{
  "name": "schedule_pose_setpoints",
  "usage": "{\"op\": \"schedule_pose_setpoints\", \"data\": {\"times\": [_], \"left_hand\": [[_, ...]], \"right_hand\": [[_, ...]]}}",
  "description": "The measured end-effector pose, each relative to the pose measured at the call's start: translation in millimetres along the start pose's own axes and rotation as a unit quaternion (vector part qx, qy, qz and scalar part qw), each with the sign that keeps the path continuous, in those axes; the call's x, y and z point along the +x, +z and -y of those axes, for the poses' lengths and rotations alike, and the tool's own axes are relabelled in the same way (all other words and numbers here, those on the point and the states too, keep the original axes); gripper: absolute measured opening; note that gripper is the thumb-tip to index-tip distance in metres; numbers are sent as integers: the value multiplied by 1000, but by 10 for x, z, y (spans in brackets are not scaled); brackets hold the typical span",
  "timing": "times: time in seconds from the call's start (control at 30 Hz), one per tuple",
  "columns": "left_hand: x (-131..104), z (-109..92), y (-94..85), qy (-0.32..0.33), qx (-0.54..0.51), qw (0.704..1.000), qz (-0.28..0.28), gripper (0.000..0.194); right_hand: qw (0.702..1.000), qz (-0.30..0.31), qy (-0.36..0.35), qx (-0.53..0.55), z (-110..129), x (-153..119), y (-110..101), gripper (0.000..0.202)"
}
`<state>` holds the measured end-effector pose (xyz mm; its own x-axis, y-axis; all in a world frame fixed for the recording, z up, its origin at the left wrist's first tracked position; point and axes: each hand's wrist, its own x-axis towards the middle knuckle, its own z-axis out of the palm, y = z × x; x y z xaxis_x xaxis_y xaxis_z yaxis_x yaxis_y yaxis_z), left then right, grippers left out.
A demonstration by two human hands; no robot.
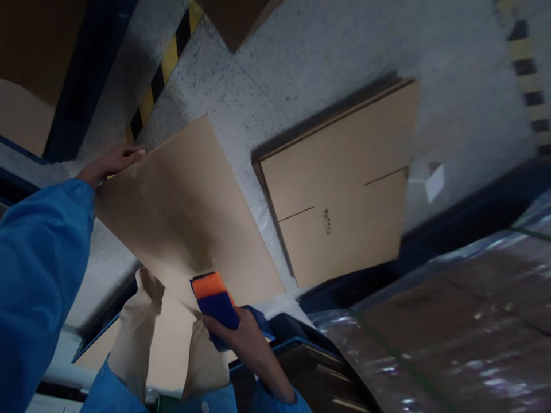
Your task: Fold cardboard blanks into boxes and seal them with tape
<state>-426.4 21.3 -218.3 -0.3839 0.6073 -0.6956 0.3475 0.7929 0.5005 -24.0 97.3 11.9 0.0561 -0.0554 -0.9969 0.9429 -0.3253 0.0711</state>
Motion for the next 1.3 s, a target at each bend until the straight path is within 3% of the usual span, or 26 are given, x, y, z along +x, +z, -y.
{"op": "schedule_pose_setpoints", "data": {"times": [0.07,0.1,0.17,0.23,0.3,0.33,0.37,0.43,0.5,0.63,0.87,1.13,1.3], "left_hand": [[-23,-28,25,-63,33,996,50,62],[-42,-61,1,-93,54,993,48,63],[-116,-175,-79,-130,78,988,5,62],[-260,-353,-130,-113,70,988,-78,65],[-467,-576,-88,-7,48,987,-155,72],[-577,-690,-23,75,48,982,-166,72],[-681,-798,70,161,59,973,-152,70],[-835,-969,309,291,103,949,-71,63],[-891,-1061,553,342,136,930,-4,62],[-802,-1094,802,329,148,932,27,68],[-725,-1124,793,280,163,946,27,74],[-970,-1466,1527,329,193,923,45,59],[-921,-1427,1590,316,200,927,26,54]], "right_hand": [[1000,8,5,8,-30,48,0,43],[1000,10,6,8,-40,71,-3,42],[1000,12,7,12,-50,118,-16,41],[1000,19,6,21,-49,165,-36,40],[1000,16,1,18,-47,214,-63,40],[1000,9,-2,13,-48,240,-79,39],[1000,0,-4,6,-51,269,-95,39],[1000,-7,-8,3,-66,333,-128,38],[1000,-2,-12,12,-87,402,-156,36],[999,-32,-37,8,-117,531,-198,35],[999,-32,-26,1,-9,656,-255,36],[998,-55,-17,-9,98,625,-220,45],[997,-44,-53,-19,-43,581,-228,46]]}}
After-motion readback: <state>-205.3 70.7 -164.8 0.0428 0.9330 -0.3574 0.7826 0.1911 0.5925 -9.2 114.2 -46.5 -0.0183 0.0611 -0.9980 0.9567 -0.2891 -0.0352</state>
